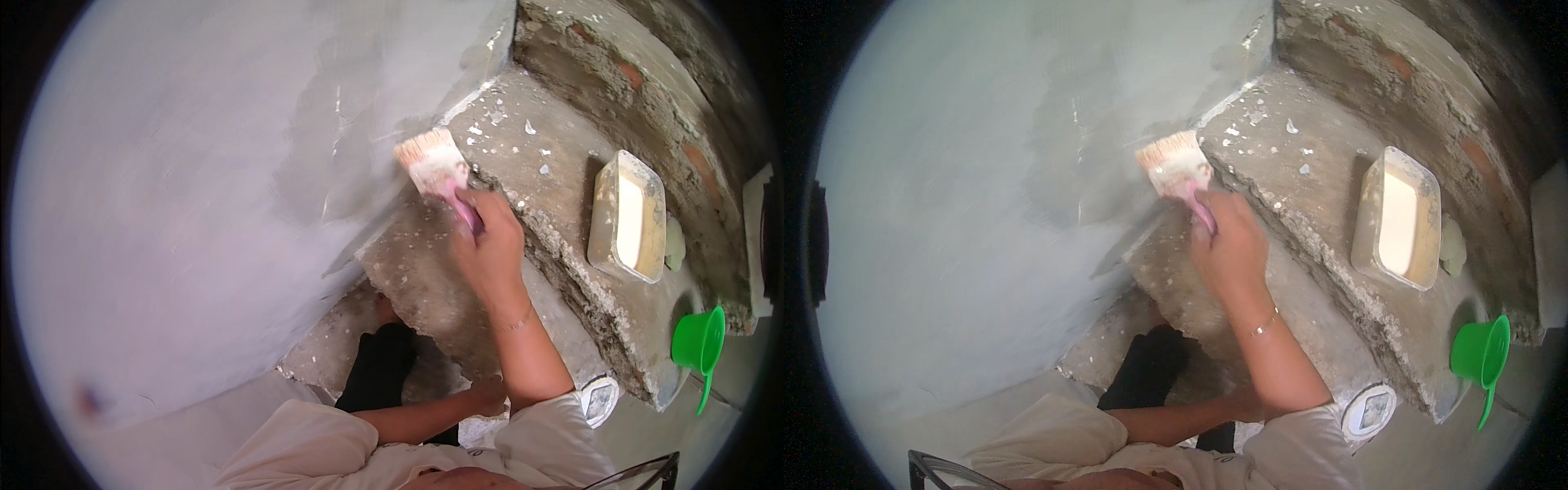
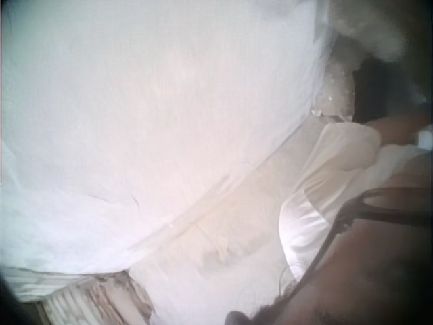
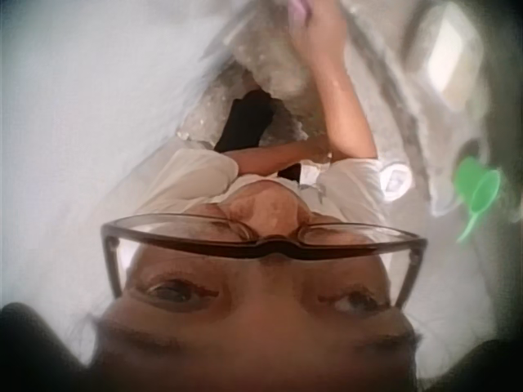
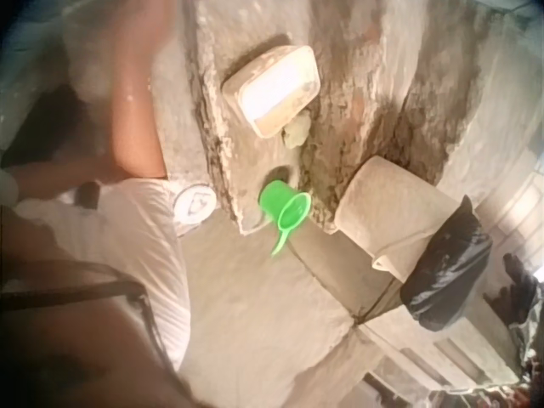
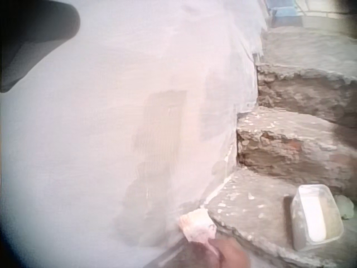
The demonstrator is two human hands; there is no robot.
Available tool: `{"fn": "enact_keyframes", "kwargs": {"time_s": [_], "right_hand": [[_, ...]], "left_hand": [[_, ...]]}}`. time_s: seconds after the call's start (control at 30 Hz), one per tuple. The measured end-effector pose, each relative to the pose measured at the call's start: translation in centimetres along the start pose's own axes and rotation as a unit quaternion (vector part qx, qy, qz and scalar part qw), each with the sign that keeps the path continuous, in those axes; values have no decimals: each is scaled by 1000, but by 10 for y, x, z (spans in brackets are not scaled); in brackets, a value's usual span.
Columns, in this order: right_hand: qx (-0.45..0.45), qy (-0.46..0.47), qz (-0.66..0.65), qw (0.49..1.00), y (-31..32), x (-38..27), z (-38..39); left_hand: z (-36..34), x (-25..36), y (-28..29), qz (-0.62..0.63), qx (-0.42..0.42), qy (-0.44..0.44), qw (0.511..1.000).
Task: The person applies white paint to a wall using a brush, then mixes and spreads plaster or filler on a surface using spatulas.
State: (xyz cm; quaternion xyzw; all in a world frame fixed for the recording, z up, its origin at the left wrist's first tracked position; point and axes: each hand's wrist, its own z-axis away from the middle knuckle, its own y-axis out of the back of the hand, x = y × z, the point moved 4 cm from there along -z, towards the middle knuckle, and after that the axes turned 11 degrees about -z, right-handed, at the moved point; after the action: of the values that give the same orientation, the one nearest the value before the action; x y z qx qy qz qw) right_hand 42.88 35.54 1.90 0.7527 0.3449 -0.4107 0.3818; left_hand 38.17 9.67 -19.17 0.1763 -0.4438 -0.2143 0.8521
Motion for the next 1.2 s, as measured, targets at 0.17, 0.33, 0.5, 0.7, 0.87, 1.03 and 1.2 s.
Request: {"fn": "enact_keyframes", "kwargs": {"time_s": [0.17, 0.33, 0.5, 0.7, 0.87, 1.03, 1.2], "right_hand": [[-62, -124, -48, 989, 37, 6, 64], [-25, -177, -65, 982, 94, 4, 116], [176, -121, 9, 977, 172, -24, 122], [211, -42, 267, 939, 248, -45, 77], [97, -5, 369, 924, 271, -14, 29], [85, -65, 302, 947, 282, 32, 10], [97, -38, 257, 961, 276, 49, -15]], "left_hand": [[-18, -30, -59, 27, 134, -51, 989], [-27, -35, -63, 35, 84, -49, 995], [1, -4, 5, 11, 17, -3, 1000], [12, 7, 25, 14, -77, 20, 997], [19, 11, 44, -34, -66, 8, 997], [20, 10, 40, -28, -51, 5, 998], [24, 3, 41, -24, -32, 3, 999]]}}
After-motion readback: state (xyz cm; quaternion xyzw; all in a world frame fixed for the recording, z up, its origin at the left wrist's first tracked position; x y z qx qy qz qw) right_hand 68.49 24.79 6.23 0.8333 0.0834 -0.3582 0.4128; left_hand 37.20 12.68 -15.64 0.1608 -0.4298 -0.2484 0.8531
